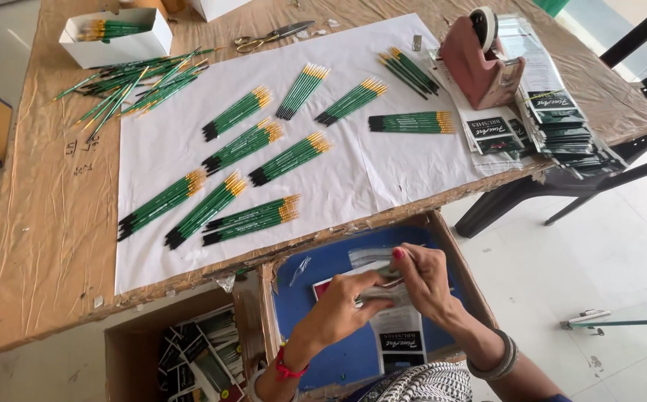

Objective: The person places paintbrushes into individual plastic sleeves, seals the adhesive strips on the sleeves, and places the packaged brushes into a box.

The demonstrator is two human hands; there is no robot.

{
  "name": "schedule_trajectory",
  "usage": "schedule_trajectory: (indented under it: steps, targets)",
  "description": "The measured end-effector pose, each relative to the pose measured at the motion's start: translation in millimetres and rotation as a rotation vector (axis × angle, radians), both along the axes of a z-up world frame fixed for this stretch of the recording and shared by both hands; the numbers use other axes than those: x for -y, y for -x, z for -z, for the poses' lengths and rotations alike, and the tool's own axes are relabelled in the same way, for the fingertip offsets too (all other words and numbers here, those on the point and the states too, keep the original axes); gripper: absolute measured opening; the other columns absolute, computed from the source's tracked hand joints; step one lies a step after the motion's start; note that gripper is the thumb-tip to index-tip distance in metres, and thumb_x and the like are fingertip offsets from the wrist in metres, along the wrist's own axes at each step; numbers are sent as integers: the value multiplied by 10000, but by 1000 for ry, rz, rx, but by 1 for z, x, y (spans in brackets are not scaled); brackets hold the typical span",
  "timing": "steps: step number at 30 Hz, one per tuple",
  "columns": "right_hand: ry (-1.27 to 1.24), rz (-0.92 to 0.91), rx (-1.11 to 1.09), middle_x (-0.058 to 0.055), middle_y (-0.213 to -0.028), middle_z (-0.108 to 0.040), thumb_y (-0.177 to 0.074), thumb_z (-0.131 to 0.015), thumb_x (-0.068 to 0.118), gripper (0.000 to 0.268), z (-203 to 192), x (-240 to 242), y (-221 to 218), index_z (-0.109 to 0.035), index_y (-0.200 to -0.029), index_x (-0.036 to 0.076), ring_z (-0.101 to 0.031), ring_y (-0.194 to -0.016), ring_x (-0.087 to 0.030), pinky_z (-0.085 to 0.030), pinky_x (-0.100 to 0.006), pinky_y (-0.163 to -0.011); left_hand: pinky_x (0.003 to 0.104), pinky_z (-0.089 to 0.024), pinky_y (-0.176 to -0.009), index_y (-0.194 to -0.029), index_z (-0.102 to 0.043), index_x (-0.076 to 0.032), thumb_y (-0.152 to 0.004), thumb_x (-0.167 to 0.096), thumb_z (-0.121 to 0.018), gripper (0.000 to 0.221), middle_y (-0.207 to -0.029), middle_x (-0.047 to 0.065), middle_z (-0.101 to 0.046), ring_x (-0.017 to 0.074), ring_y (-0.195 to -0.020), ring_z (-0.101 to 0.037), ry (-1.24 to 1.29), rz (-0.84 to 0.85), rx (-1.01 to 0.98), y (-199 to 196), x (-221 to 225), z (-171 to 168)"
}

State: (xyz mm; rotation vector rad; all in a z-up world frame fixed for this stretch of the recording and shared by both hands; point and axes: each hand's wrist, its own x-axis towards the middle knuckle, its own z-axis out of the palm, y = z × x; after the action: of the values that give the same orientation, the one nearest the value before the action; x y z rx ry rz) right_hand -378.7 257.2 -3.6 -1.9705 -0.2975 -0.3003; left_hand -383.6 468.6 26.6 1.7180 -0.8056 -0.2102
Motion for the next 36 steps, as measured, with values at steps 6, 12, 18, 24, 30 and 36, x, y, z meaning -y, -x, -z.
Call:
schedule_trajectory:
  steps: [6,12,18,24,30,36]
  targets:
    - [400,-296,2,-125,-1282,-715,-928,-653,352,450,-73,37,-134,-676,-1282,75,-715,-1131,-267,-579,-410,-939,343,-574,-652,-1093,-748,-14,-890,-117,-784,230,-955,141,-787,194,-763,-754,-152,-74,-70,-1,-14,21]
    - [951,-184,112,-235,-1287,-598,-832,-771,347,657,-33,100,-293,-531,-1339,4,-553,-1239,-383,-451,-475,-1016,331,-569,-655,-1102,-761,-22,-897,-145,-787,240,-952,141,-794,172,-745,-742,-160,-108,-227,8,-21,35]
    - [1177,-185,3,-208,-1024,-642,-898,-663,185,299,-18,79,-273,-551,-1089,-17,-666,-1003,-391,-539,-492,-882,322,-562,-674,-1103,-755,-2,-911,-136,-787,236,-942,167,-788,184,-754,-741,-96,-140,-205,3,-30,45]
    - [1153,-63,166,-215,-978,-641,-921,-618,102,200,-5,72,-242,-534,-1048,-29,-681,-916,-406,-561,-502,-768,320,-572,-668,-1167,-720,17,-922,-135,-785,295,-988,212,-759,211,-778,-744,-70,-147,-121,3,-25,43]
    - [1005,-127,288,-236,-898,-621,-992,-572,152,184,-6,60,-221,-528,-991,-27,-648,-796,-425,-530,-534,-673,317,-560,-631,-1163,-720,24,-922,-138,-778,296,-955,209,-764,185,-769,-756,-69,-135,-116,13,-26,37]
    - [721,20,-55,-140,-731,-553,-1135,-422,242,293,-44,68,-218,-441,-1114,-51,-448,-397,-225,-374,-410,-356,303,-555,-624,-1191,-710,13,-935,-146,-766,306,-945,200,-767,174,-722,-739,-68,-195,-129,19,-35,45]
